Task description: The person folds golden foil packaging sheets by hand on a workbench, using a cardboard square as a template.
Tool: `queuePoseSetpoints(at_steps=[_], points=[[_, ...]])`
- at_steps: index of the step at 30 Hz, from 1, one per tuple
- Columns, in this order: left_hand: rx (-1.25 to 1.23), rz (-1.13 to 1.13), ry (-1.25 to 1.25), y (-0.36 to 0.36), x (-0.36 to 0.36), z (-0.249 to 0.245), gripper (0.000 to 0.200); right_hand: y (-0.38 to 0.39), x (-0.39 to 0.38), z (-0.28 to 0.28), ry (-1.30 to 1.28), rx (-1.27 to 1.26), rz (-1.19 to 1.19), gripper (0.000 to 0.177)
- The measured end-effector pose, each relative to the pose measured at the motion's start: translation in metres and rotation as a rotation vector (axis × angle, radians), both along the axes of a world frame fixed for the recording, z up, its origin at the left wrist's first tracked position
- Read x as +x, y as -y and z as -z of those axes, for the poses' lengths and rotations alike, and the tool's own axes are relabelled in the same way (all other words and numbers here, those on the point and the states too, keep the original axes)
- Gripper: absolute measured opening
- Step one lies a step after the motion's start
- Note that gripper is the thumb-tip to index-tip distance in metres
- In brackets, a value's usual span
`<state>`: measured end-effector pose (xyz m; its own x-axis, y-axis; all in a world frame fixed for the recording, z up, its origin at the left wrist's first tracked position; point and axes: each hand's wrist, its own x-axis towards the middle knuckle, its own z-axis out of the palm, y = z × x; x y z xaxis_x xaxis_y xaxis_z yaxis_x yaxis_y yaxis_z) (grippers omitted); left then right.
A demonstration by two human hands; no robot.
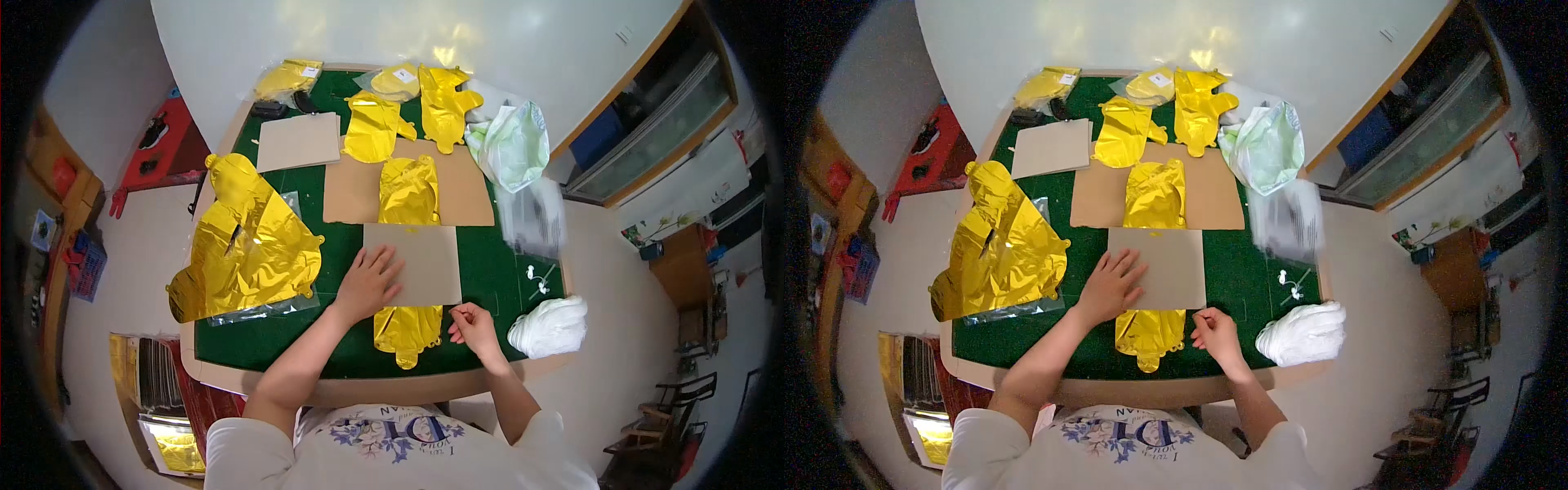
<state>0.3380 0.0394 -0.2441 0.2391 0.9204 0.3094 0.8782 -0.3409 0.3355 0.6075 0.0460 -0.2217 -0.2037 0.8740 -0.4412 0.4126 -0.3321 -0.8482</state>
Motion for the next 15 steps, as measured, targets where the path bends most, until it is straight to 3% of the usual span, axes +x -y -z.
queuePoseSetpoints(at_steps=[4, 15], points=[[0.018, 0.005, 0.009, -0.001, 0.000, 0.005, 0.047, 0.007, -0.007, -0.005, -0.078, -0.074, 0.030, 0.023], [0.035, -0.008, 0.040, -0.002, -0.001, 0.007, 0.047, -0.003, -0.019, -0.003, 0.007, -0.141, -0.010, 0.017]])
